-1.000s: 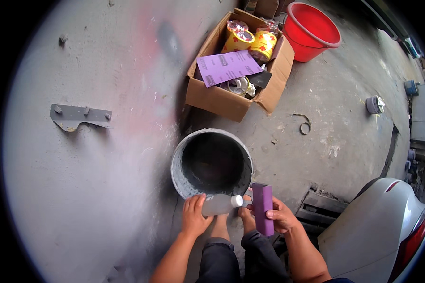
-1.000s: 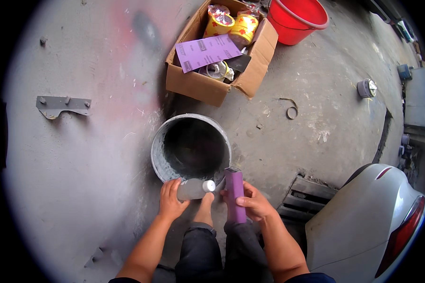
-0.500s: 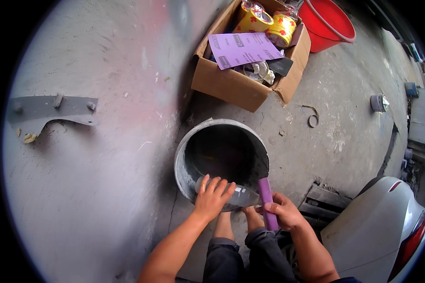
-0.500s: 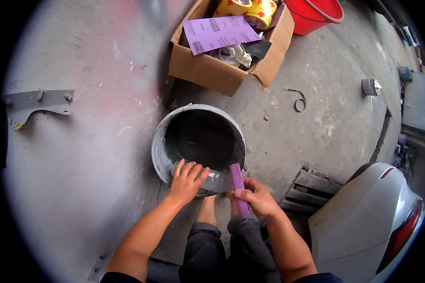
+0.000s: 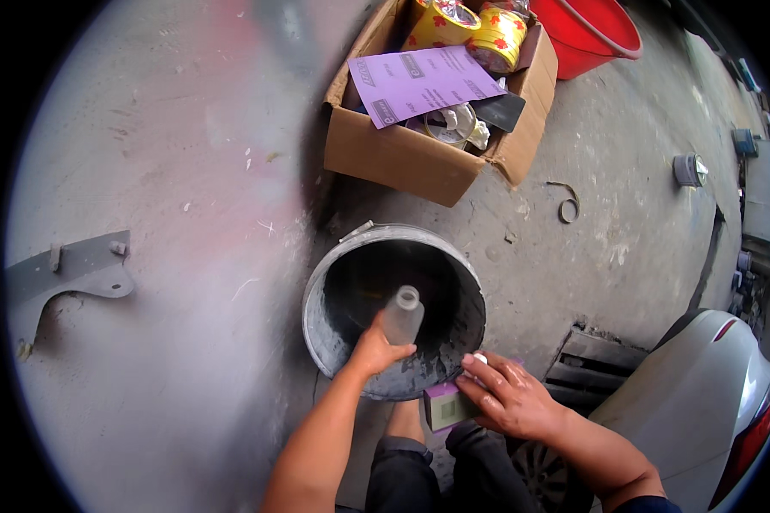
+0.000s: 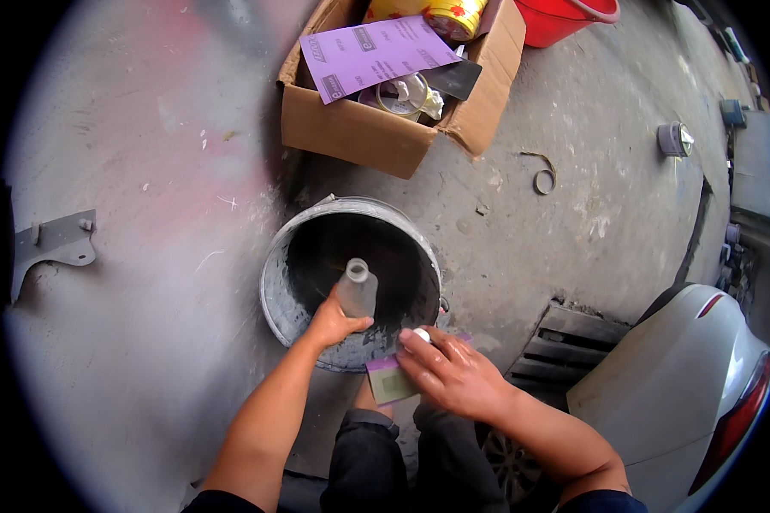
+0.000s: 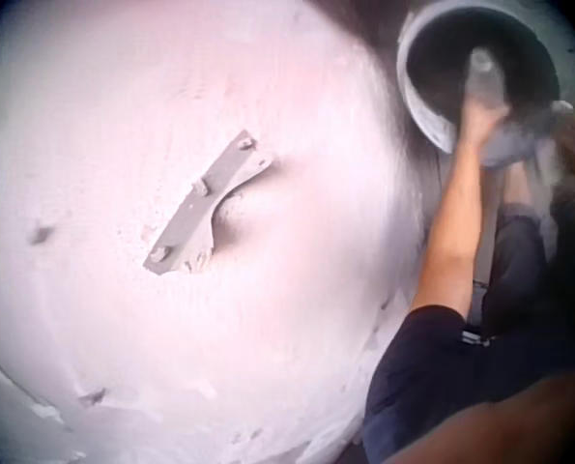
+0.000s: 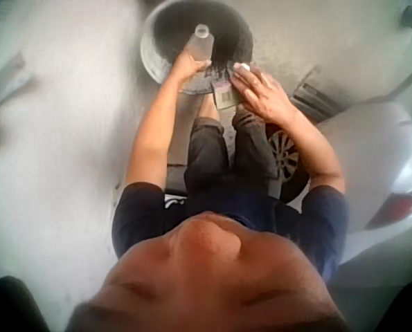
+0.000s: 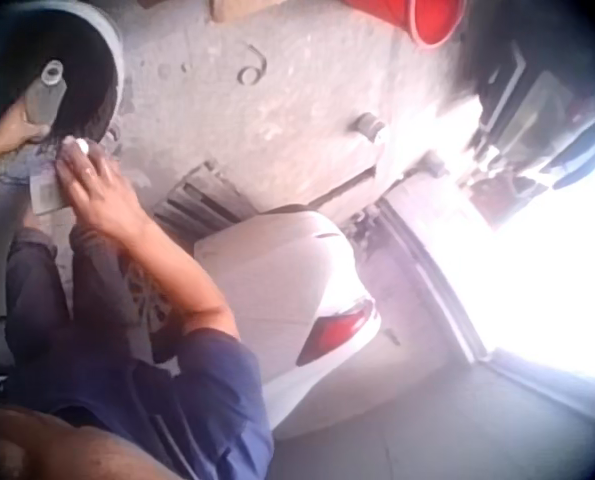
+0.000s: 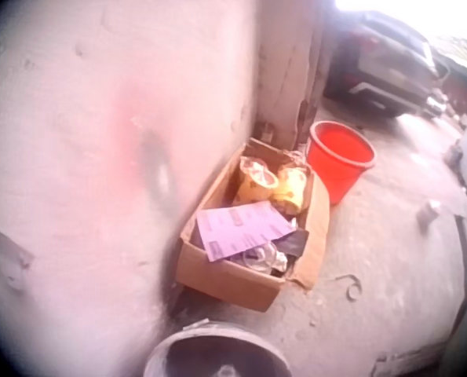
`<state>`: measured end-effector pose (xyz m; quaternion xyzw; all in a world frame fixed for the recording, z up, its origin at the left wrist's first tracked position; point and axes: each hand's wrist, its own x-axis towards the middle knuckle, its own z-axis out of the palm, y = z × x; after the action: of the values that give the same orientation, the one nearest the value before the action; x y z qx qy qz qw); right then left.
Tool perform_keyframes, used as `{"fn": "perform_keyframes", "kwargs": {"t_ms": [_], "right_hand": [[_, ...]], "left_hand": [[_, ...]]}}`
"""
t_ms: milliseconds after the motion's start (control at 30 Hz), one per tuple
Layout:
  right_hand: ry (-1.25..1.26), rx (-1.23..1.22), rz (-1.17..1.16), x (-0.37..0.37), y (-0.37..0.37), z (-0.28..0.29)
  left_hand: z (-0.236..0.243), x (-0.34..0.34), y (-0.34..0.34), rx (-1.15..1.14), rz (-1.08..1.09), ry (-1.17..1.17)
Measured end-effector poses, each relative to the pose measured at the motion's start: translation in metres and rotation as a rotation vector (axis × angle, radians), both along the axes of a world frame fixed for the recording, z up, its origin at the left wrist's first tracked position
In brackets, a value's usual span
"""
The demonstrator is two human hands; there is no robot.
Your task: The person sands the exterior surface of a white car door using a purple sanding block. They repeatedly pour water from a plastic bottle onto the door to keep the surface wet and continue sanding in a circular motion.
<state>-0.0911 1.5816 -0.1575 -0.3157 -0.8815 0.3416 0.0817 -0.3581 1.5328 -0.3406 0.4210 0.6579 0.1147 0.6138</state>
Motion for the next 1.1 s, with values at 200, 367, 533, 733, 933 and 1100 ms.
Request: {"fn": "perform_keyframes", "kwargs": {"t_ms": [200, 367, 533, 733, 933, 1100], "right_hand": [[0.252, -0.005, -0.182, -0.032, 0.007, -0.085], [0.233, 0.053, -0.262, -0.035, -0.009, -0.134], [0.138, 0.166, -0.439, -0.050, -0.014, -0.146], [0.073, 0.218, -0.385, -0.049, -0.012, -0.147], [0.042, 0.217, -0.393, -0.051, -0.010, -0.144], [0.021, 0.206, -0.378, -0.048, -0.008, -0.144]], "left_hand": [[-0.085, 0.027, 0.004, 0.003, 0.349, 0.273], [-0.154, 0.033, 0.007, -0.175, 0.230, 0.488], [-0.220, 0.023, 0.005, -0.136, -0.388, 0.673], [-0.242, 0.011, -0.004, 0.025, -0.787, 0.749], [-0.252, 0.002, 0.000, -0.060, -0.705, 0.692], [-0.254, 0.004, 0.004, -0.249, -0.560, 0.656]]}}
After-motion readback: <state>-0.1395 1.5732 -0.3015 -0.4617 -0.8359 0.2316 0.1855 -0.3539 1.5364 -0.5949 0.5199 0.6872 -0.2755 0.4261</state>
